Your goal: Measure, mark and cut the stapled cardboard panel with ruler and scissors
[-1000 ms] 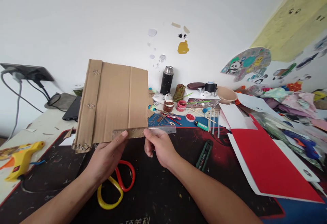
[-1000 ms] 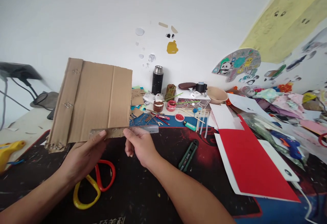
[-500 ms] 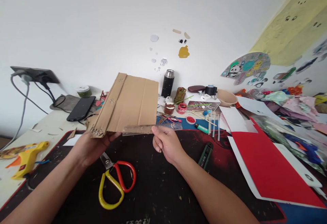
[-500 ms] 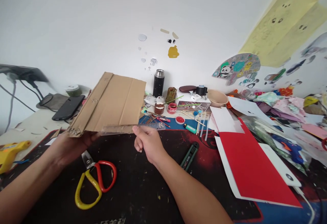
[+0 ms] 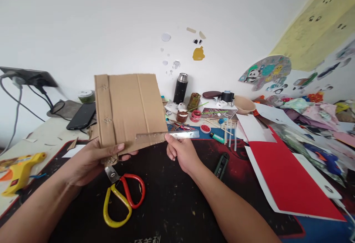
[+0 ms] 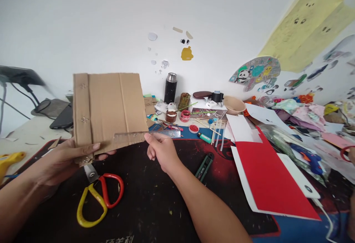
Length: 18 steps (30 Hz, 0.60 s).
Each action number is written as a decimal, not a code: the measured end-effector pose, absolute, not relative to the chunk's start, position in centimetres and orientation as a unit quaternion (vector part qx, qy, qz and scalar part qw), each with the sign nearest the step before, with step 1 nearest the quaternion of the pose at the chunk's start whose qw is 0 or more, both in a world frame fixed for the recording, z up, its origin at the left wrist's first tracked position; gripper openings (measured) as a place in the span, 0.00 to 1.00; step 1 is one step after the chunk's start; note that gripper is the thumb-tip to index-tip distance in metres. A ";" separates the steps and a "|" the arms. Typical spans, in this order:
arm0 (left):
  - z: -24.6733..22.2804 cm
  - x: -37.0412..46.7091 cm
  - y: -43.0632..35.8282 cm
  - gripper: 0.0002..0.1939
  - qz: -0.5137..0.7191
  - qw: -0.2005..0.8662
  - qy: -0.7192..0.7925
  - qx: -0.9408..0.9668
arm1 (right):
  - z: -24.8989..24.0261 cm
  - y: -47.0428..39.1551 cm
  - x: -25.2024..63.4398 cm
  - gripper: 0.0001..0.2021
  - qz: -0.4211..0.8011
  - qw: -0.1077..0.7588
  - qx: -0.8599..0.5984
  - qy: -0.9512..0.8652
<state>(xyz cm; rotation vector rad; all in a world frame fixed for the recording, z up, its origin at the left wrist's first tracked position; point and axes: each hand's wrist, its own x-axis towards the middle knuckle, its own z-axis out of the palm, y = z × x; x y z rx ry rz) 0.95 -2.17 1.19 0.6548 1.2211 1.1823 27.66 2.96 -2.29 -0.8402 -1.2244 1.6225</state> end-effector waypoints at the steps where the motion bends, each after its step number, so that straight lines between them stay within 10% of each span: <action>1: 1.3 0.9 -2.2 0.30 0.516 0.614 0.533 0.271 | -2.3 2.9 27.7 0.31 0.659 0.450 -0.338 -0.499; 18: 0.2 -1.7 -2.0 0.36 0.551 0.652 0.425 0.300 | -1.5 2.4 27.5 0.32 0.681 0.439 -0.318 -0.492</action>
